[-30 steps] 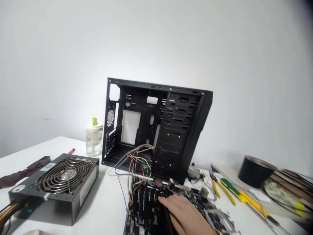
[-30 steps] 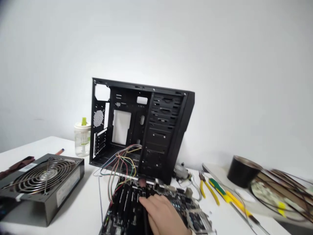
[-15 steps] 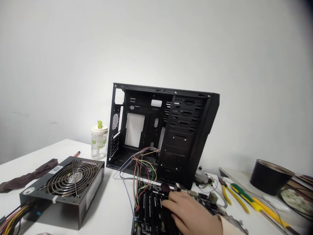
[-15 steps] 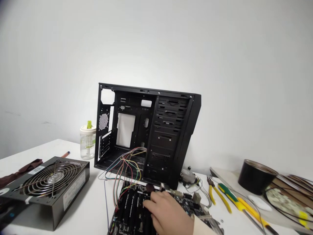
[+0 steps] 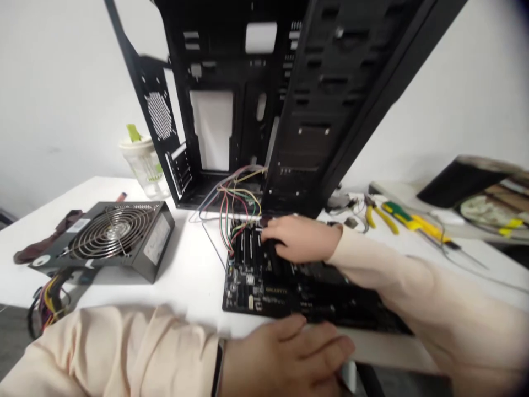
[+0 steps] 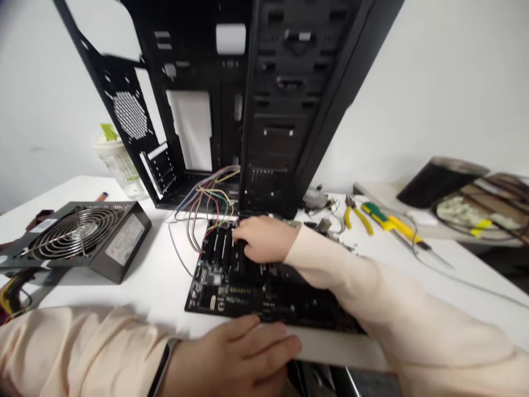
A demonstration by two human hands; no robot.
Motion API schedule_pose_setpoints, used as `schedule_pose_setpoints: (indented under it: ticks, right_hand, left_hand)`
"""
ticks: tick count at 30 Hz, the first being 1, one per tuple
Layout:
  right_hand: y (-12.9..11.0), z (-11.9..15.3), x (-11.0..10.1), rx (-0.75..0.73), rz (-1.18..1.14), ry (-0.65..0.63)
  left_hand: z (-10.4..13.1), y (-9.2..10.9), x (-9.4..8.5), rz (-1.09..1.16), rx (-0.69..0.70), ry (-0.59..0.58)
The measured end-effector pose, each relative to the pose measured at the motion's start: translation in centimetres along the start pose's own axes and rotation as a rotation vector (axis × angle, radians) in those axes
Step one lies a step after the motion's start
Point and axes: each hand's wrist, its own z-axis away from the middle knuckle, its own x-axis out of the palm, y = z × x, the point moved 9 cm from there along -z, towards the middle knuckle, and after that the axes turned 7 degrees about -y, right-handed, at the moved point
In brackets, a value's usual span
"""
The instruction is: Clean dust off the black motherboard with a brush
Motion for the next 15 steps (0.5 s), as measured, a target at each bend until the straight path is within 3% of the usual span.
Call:
schedule_pose_setpoints:
  ticks: [3,6,7,12,15]
  right_hand:
    - [0.0,-0.5,-0.3,0.005,-0.043,0.027]
    - [-0.2,-1.0,-0.9,0.017,-0.046,0.088]
    - [-0.2,-1.3,-0.9,0.019,-0.043,0.107]
    - [-0.1,-3.2,-0.7,0.004,-0.053,0.187]
    - [0.0,-4.5,-0.4,-0.011,-0.071,0.219]
  left_hand:
    - [0.8,-2.7,-3.7,0.132,-0.079,0.047]
    - [2.7,-6.9,-6.6,0.187,-0.312,0.120]
    - [3.3,-8.0,-6.8,0.203,-0.364,0.085]
    - [7.7,-13.2,-3.2,0.215,-0.819,-0.429]
    - [9.6,-14.3,-1.7,0.211,-0.915,-0.547]
